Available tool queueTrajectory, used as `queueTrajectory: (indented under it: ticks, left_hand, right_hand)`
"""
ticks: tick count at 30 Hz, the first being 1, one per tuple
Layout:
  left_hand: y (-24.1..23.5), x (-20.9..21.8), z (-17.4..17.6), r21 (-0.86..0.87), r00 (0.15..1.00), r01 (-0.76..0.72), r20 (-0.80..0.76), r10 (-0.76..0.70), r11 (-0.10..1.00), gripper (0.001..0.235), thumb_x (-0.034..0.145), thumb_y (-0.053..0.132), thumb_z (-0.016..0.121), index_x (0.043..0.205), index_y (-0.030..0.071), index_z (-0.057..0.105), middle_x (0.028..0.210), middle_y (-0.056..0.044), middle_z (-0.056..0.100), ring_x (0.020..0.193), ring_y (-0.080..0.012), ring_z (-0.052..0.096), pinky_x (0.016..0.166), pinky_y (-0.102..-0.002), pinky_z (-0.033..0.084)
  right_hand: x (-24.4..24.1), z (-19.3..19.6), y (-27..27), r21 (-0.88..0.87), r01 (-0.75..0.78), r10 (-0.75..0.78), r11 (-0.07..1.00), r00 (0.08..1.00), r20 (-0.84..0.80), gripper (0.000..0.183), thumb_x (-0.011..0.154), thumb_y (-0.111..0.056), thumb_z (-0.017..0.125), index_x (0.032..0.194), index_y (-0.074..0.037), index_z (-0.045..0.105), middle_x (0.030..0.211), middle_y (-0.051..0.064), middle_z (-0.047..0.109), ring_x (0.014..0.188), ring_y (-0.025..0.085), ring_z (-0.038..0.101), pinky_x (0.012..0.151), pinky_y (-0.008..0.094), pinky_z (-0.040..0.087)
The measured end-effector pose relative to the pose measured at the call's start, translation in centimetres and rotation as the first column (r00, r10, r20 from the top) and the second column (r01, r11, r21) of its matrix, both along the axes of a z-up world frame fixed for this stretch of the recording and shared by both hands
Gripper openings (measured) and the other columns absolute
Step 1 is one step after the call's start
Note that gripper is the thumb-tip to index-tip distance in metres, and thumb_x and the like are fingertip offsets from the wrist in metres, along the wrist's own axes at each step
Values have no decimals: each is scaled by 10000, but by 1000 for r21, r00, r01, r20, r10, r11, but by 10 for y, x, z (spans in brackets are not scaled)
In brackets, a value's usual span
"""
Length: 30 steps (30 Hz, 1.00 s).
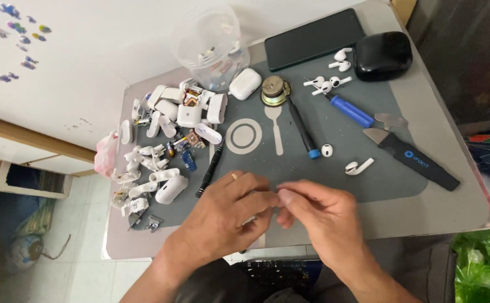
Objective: The person repeatedly picks up white wireless earbuds from a cluttered workbench, separates the outer shell from the internal components, and places the parts back on the mat. The person handles multiple earbuds one at a time, rotating and prying them apart with their fingers.
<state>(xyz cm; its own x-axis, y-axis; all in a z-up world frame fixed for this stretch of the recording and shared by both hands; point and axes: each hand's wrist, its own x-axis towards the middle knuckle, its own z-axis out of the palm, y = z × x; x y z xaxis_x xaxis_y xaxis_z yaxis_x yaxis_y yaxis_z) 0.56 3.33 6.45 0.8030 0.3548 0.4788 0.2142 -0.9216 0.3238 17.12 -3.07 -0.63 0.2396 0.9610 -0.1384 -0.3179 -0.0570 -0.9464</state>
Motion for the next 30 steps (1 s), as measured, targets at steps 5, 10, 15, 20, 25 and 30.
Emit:
queueTrajectory:
  ticks: [5,10,15,20,25,30]
  left_hand:
    - [-16,1,-25,-288,963,-130,192,190,949,164,976,4,651,1126,70,642,1046,-99,661,883,-237,692,780,-325,555]
    - [-32,5,-52,-594,815,-283,265,515,753,103,909,82,742,1001,88,696,864,-1,720,775,-111,680,727,-264,560]
    - [-30,0,-63,-712,745,-168,362,561,682,114,896,53,758,1011,51,758,1018,-110,763,948,-196,737,846,-287,583]
    - [-29,-3,-79,-795,694,139,504,515,590,285,906,16,771,1186,37,721,1070,-135,724,970,-195,694,845,-292,579]
    - [-30,-4,-79,-803,693,273,546,471,529,293,909,-45,752,1193,20,721,1089,-177,692,970,-236,681,859,-308,584]
    - [-32,2,-75,-841,697,106,444,564,530,241,858,9,798,1095,9,752,1091,-165,718,895,-192,693,813,-268,579]
  right_hand:
    - [-3,-22,-2,99,80,-66,992,988,-137,173,843,51,712,987,127,770,615,245,721,497,279,680,518,343,613]
    - [-4,-20,-2,115,74,-61,991,991,-117,128,817,78,746,941,99,772,680,224,736,577,287,735,548,355,650]
    - [-4,-9,-2,11,-1,0,1000,998,62,197,808,5,765,986,75,812,659,219,800,546,252,755,545,340,690]
    - [-3,-12,-2,82,-26,17,996,993,115,205,838,-25,735,1005,72,805,687,200,816,521,227,752,530,293,669]
    - [-1,-14,-4,82,-31,21,996,992,121,203,835,-38,738,999,68,792,678,201,825,511,238,772,540,304,683]
    - [-2,-22,-4,86,-44,34,995,993,110,195,852,-51,730,1012,50,778,628,202,796,514,227,755,546,296,662]
